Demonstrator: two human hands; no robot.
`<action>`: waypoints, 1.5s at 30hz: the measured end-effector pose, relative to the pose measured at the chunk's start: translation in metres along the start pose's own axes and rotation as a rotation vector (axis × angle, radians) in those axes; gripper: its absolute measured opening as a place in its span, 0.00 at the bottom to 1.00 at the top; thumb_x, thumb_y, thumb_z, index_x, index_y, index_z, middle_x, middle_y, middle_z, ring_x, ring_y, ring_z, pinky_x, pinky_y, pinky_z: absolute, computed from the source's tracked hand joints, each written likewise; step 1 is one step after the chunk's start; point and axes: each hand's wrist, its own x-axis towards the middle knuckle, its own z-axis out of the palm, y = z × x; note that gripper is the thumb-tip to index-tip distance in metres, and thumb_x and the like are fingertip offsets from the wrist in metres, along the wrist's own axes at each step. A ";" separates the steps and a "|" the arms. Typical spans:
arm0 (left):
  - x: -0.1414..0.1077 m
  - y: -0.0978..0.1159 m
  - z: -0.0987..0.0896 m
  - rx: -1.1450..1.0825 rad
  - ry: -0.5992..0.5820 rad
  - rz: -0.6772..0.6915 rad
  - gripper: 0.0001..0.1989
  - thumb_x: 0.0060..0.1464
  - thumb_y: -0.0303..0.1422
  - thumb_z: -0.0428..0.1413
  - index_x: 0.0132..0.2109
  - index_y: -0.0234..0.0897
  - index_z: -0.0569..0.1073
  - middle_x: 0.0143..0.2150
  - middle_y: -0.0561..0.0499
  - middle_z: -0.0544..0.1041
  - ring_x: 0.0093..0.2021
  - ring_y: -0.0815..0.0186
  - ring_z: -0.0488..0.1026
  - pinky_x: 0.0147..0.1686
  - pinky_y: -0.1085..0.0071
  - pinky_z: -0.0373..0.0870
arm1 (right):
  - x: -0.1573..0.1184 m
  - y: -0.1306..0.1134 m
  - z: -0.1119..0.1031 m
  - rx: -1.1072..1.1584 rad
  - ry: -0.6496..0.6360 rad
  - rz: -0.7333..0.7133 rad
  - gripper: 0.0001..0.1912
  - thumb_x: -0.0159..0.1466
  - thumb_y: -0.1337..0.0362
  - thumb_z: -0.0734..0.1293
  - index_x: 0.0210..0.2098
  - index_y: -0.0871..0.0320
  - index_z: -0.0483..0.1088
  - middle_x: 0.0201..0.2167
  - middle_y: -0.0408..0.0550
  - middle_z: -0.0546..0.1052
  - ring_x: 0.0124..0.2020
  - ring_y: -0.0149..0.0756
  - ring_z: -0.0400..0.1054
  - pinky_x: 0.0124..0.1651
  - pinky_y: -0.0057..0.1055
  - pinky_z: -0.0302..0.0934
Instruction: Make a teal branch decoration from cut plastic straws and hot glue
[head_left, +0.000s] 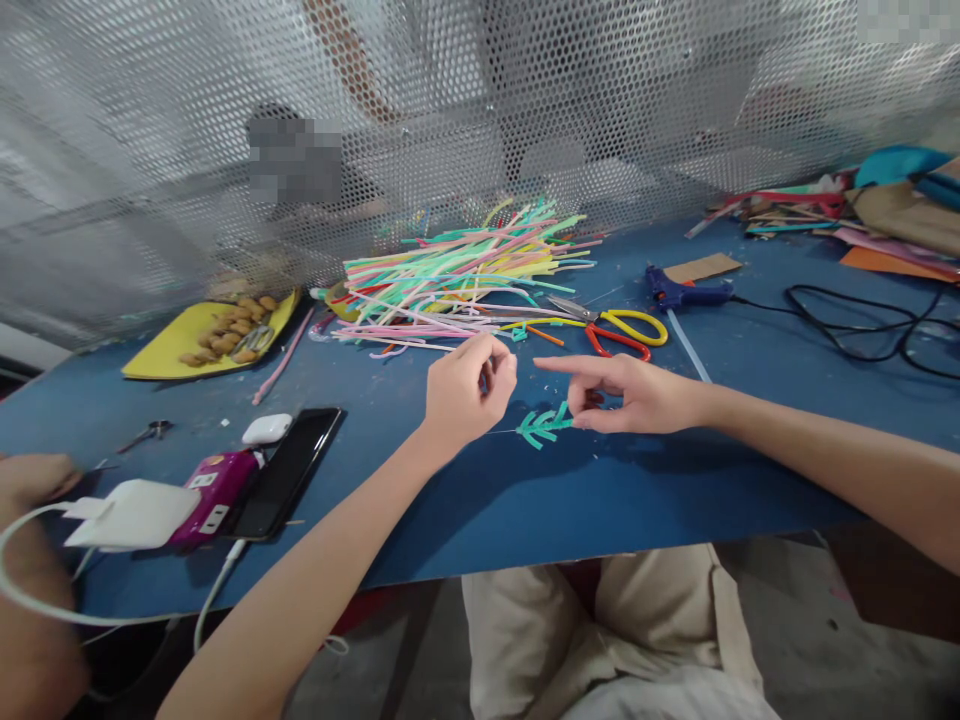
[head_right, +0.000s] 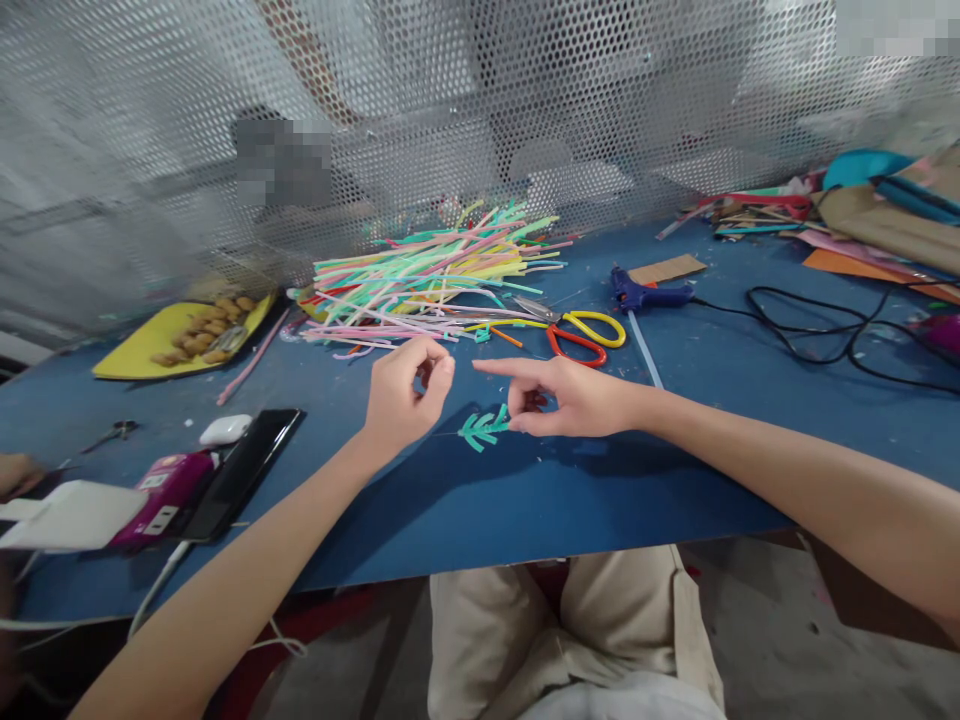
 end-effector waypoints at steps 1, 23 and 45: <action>0.000 -0.002 -0.001 0.007 -0.029 -0.005 0.11 0.63 0.33 0.51 0.31 0.38 0.67 0.24 0.55 0.70 0.23 0.72 0.64 0.27 0.72 0.60 | 0.000 -0.001 0.000 0.004 0.011 0.011 0.41 0.69 0.63 0.67 0.76 0.55 0.47 0.32 0.42 0.76 0.33 0.30 0.69 0.39 0.29 0.66; -0.001 -0.018 -0.005 -0.232 -0.705 -0.007 0.19 0.69 0.40 0.49 0.34 0.37 0.77 0.27 0.52 0.78 0.26 0.70 0.72 0.29 0.73 0.64 | 0.006 0.023 -0.034 -0.845 0.204 0.028 0.26 0.75 0.59 0.57 0.70 0.59 0.59 0.41 0.54 0.79 0.41 0.44 0.73 0.48 0.43 0.66; -0.002 -0.023 -0.005 -0.122 -0.791 -0.019 0.19 0.71 0.40 0.46 0.37 0.38 0.77 0.31 0.52 0.81 0.30 0.68 0.76 0.33 0.74 0.64 | 0.123 0.082 -0.046 -1.190 -0.133 -0.064 0.11 0.71 0.65 0.62 0.44 0.62 0.75 0.43 0.57 0.79 0.46 0.44 0.68 0.44 0.36 0.55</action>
